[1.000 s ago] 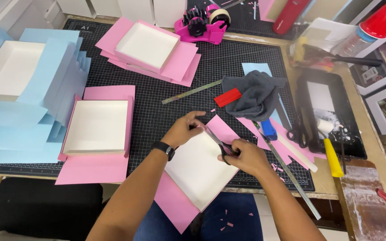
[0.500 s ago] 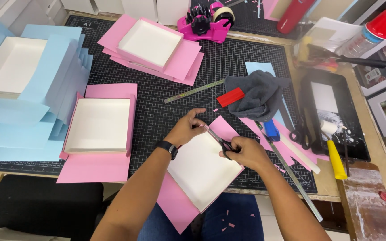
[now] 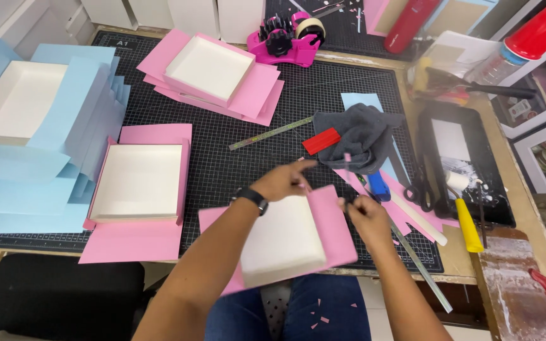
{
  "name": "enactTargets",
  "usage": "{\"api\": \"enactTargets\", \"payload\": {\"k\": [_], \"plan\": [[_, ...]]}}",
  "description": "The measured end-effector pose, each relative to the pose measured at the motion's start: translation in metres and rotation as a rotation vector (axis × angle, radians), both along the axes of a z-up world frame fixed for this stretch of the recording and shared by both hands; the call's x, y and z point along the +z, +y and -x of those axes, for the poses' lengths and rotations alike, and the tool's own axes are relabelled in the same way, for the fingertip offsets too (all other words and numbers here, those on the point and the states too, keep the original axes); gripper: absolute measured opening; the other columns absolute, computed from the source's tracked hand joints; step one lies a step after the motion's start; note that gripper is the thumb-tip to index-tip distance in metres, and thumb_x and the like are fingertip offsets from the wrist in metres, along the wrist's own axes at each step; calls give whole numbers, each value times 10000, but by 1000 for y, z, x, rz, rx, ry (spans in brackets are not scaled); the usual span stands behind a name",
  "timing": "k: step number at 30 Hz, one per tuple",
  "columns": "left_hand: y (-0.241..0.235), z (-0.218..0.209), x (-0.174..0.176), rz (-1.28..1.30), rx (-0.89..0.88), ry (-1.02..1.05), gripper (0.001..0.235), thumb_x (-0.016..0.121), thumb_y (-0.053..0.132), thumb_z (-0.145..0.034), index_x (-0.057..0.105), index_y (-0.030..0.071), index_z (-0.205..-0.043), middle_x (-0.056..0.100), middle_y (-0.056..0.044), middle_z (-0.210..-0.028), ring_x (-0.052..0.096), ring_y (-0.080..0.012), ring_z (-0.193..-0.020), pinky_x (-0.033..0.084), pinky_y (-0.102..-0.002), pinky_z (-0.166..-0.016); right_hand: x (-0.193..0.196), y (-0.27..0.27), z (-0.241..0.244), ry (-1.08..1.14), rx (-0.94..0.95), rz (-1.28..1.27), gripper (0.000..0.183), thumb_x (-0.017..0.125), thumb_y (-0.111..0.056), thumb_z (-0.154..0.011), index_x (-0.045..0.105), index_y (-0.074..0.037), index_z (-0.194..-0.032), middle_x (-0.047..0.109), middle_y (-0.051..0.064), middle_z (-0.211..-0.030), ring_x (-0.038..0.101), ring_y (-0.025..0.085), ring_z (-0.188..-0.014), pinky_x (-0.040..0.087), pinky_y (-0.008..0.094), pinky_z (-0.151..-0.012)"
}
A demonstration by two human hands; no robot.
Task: Assembling and folding paper boxes on a cutting mat using scissors and a ruler.
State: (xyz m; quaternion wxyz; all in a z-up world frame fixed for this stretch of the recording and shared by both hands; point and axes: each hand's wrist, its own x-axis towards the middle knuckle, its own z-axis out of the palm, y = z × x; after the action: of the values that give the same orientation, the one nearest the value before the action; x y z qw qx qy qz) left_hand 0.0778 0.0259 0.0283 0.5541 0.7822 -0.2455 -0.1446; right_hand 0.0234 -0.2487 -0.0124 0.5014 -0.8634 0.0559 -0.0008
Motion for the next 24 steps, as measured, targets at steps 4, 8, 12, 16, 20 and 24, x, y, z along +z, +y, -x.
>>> {"api": "enactTargets", "payload": {"k": [4,8,12,16,20,24], "plan": [[-46,-4,-17,-359,-154,-348,668,817,126,-814,583,174,-1438,767,-60,-1195,661,-361,-1198,488,-527,-1073,6,-14,39,55,-248,-307,371,781,-319,-951,630,-48,-746,583,107,-599,486,154,-429,379,253,-375],[-51,54,6,-357,-62,-558,699,775,82,-765,576,205,-1424,571,-44,-1402,565,-296,-1241,437,-486,-948,17,-28,84,252,-276,-494,357,719,-424,-951,545,-156,-792,560,-2,-699,404,93,-491,293,232,-437],[-48,117,3,-236,207,-550,360,822,316,-826,578,124,-1009,586,-103,-1084,600,-325,-935,473,-465,-785,-17,-53,107,313,-185,-793,407,621,-516,-974,578,-132,-844,589,58,-816,407,119,-496,253,246,-425],[-53,131,-29,-588,201,-276,527,807,280,-835,583,112,-1282,636,-144,-1201,656,-423,-973,526,-550,-769,2,-50,121,248,115,-1403,605,593,-708,-941,591,-104,-910,537,83,-926,419,162,-633,318,270,-492],[-45,121,-48,-564,77,-390,436,642,103,-861,683,177,-1288,668,-97,-1171,686,-371,-918,510,-513,-819,-17,-51,129,562,-94,-1265,506,622,-668,-921,591,-168,-856,616,39,-874,417,84,-582,275,203,-384],[-38,119,-35,-597,71,-308,389,581,79,-844,722,195,-1187,676,-88,-1100,679,-380,-943,511,-522,-818,-19,-37,146,685,-103,-1222,530,587,-694,-913,545,-167,-881,509,25,-850,344,89,-555,197,201,-390]]}}
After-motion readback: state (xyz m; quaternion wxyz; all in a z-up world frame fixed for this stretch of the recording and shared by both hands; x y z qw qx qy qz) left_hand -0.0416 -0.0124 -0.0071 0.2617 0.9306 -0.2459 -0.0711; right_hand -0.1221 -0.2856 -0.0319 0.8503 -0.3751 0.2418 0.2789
